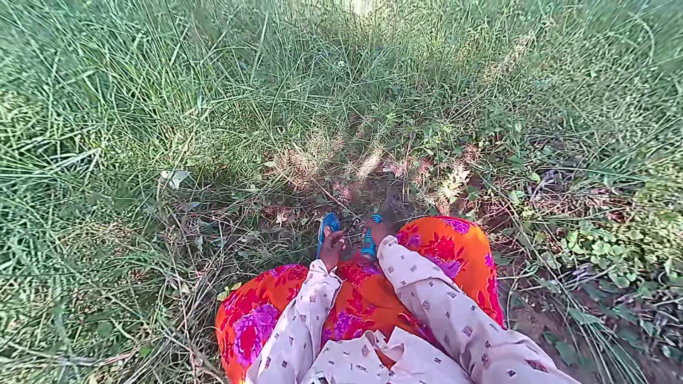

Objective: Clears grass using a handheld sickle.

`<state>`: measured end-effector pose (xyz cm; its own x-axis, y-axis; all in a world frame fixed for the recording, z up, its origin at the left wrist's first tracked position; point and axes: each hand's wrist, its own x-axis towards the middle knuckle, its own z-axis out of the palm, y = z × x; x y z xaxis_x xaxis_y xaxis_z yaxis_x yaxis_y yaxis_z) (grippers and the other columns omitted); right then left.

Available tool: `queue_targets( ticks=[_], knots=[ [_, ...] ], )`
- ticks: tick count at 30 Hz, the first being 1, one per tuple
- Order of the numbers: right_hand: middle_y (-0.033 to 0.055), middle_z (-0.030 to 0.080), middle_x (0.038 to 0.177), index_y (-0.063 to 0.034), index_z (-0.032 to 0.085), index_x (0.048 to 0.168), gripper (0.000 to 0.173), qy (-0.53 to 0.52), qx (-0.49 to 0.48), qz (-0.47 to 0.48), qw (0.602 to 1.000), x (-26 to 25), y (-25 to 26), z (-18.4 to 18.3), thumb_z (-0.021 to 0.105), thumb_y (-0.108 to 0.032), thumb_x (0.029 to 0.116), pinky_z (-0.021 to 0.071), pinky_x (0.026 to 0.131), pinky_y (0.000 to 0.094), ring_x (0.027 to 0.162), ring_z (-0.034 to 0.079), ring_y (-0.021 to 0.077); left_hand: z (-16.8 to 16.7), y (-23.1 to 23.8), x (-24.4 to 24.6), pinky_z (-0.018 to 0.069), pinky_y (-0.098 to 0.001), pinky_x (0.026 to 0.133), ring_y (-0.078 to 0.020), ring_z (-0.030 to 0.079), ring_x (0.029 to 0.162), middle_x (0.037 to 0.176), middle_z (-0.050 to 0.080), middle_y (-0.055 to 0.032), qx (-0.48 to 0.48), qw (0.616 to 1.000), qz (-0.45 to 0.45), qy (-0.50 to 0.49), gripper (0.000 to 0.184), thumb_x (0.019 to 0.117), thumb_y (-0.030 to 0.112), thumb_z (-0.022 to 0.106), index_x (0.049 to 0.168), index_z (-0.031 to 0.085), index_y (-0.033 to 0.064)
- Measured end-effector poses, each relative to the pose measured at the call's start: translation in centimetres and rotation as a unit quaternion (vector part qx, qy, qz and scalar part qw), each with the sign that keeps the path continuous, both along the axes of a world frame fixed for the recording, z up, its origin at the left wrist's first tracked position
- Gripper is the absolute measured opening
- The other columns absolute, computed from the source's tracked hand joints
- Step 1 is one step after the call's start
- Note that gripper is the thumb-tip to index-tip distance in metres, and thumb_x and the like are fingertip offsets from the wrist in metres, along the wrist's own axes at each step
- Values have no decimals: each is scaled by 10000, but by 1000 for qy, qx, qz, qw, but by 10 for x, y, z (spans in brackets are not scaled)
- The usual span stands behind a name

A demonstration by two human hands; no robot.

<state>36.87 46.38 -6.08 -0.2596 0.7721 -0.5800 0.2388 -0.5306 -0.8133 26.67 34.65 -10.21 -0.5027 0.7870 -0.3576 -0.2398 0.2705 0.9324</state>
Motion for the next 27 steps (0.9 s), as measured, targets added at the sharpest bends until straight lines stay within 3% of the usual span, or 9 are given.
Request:
queue_targets(
  ticks=[2, 5, 8, 10, 13, 15, 18, 22, 27],
  knots=[
    [115, 597, 868, 53, 494, 1305, 307, 0, 46, -13, 999, 2, 3, -2, 490, -170, 1094, 552, 652, 326, 656, 612, 170, 0, 0, 0, 519, -307, 851, -176, 609, 1026, 1344, 550, -209, 1, 1000, 1, -3, 375, 1074, 33, 453, 1441, 445, -47],
    [255, 636, 1224, 65, 433, 1453, 488, -127, 65, 37, 989, 5, 8, -9, 541, -229, 1079, 528, 947, 441, 1056, 668, 304, -3, 3, 1, 523, -303, 836, -173, 608, 1012, 1326, 553, -201, -5, 1000, -6, 7, 379, 1072, 28, 452, 1443, 446, -45],
    [295, 505, 1469, 115, 431, 1466, 535, -187, 1, 156, 970, 6, 11, -13, 475, -281, 1108, 373, 1161, 452, 1373, 510, 334, -1, 4, 3, 524, -303, 843, -176, 607, 1023, 1339, 547, -204, -10, 1000, -5, 8, 374, 1074, 28, 448, 1441, 449, -44],
    [257, 581, 1334, 95, 462, 1436, 474, -133, -24, 104, 985, 5, 6, -11, 491, -242, 1103, 466, 1028, 402, 1168, 605, 278, 1, 2, 4, 518, -295, 827, -165, 602, 995, 1317, 554, -200, -3, 1000, 6, 6, 372, 1073, 30, 451, 1436, 450, -50],
    [85, 567, 818, 34, 510, 1216, 233, 10, -38, -19, 999, 7, -5, 7, 488, -161, 1090, 530, 603, 292, 621, 580, 149, 2, 0, 0, 514, -299, 831, -161, 604, 994, 1325, 553, -205, -1, 1000, 1, 13, 381, 1071, 27, 449, 1443, 439, -56],
    [79, 571, 798, 46, 514, 1233, 245, 25, 0, -37, 999, 10, -6, 5, 494, -152, 1091, 530, 592, 297, 601, 580, 147, 2, 1, 1, 516, -309, 845, -168, 605, 1011, 1341, 549, -208, -9, 1000, -4, 11, 381, 1073, 25, 447, 1446, 440, -51],
    [193, 634, 1028, 59, 443, 1410, 408, -35, 70, -39, 996, 6, 5, -7, 513, -174, 1082, 556, 793, 409, 836, 657, 253, 1, 3, 1, 514, -323, 859, -187, 607, 1031, 1367, 537, -219, -24, 1000, -12, 14, 387, 1077, 31, 438, 1456, 438, -44],
    [251, 620, 1278, 80, 459, 1436, 481, -127, 1, 61, 990, 4, 14, -8, 499, -263, 1100, 501, 992, 421, 1114, 647, 282, 4, 3, 2, 509, -325, 854, -190, 600, 1021, 1337, 544, -214, -26, 999, -10, 17, 384, 1078, 36, 430, 1453, 440, -44],
    [82, 557, 851, 33, 495, 1291, 288, 14, -72, 35, 997, 3, -9, -1, 486, -177, 1095, 516, 599, 280, 623, 564, 138, 4, 2, 0, 517, -343, 873, -207, 610, 1046, 1365, 542, -223, -27, 1000, -5, 13, 383, 1080, 45, 445, 1454, 443, -39]
  ],
)
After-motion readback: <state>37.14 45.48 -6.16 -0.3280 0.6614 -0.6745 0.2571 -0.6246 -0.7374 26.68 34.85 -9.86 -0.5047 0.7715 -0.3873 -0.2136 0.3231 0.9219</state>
